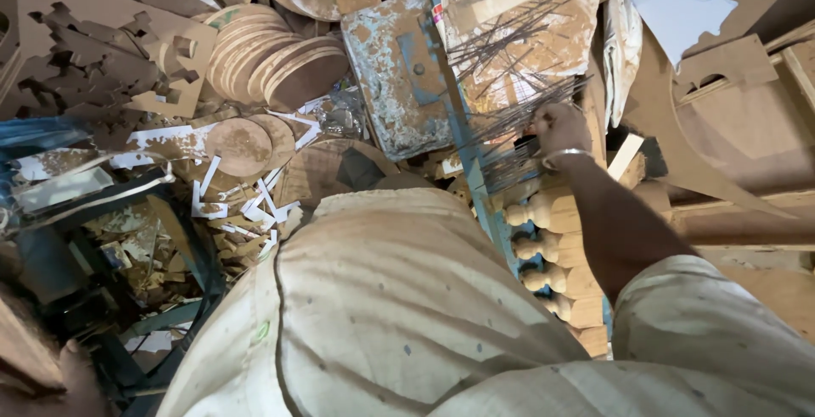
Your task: Cutting complex shapes out of a wooden board using a scroll saw.
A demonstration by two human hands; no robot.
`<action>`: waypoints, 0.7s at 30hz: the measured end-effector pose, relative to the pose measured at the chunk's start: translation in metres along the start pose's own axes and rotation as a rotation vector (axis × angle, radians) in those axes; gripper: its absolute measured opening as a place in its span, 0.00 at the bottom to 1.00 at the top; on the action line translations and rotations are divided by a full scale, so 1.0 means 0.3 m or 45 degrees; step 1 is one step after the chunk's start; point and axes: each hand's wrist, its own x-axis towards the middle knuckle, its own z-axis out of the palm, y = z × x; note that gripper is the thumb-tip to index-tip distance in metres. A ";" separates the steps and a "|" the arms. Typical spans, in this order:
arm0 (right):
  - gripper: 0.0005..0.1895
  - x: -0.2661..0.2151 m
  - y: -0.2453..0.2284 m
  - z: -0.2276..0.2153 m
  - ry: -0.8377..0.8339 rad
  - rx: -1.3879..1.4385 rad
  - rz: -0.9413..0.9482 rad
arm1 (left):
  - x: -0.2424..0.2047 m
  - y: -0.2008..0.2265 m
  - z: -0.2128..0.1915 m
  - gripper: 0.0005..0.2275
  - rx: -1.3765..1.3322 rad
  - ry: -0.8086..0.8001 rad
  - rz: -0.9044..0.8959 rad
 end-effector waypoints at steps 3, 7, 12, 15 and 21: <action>0.07 0.029 -0.005 0.009 0.182 -0.044 -0.284 | 0.022 0.053 -0.030 0.31 0.212 -0.012 0.050; 0.06 0.006 -0.102 -0.010 -0.002 -0.124 -0.351 | 0.033 0.062 -0.036 0.32 0.116 -0.015 0.158; 0.10 -0.012 -0.131 0.014 -0.094 -0.177 -0.384 | 0.030 0.069 -0.029 0.30 0.189 0.072 0.151; 0.10 -0.009 -0.103 0.032 -0.037 -0.208 -0.442 | 0.022 0.112 -0.064 0.28 0.084 -0.002 0.048; 0.08 -0.014 -0.071 0.018 -0.041 -0.263 -0.319 | -0.007 -0.057 0.009 0.27 0.378 0.087 0.186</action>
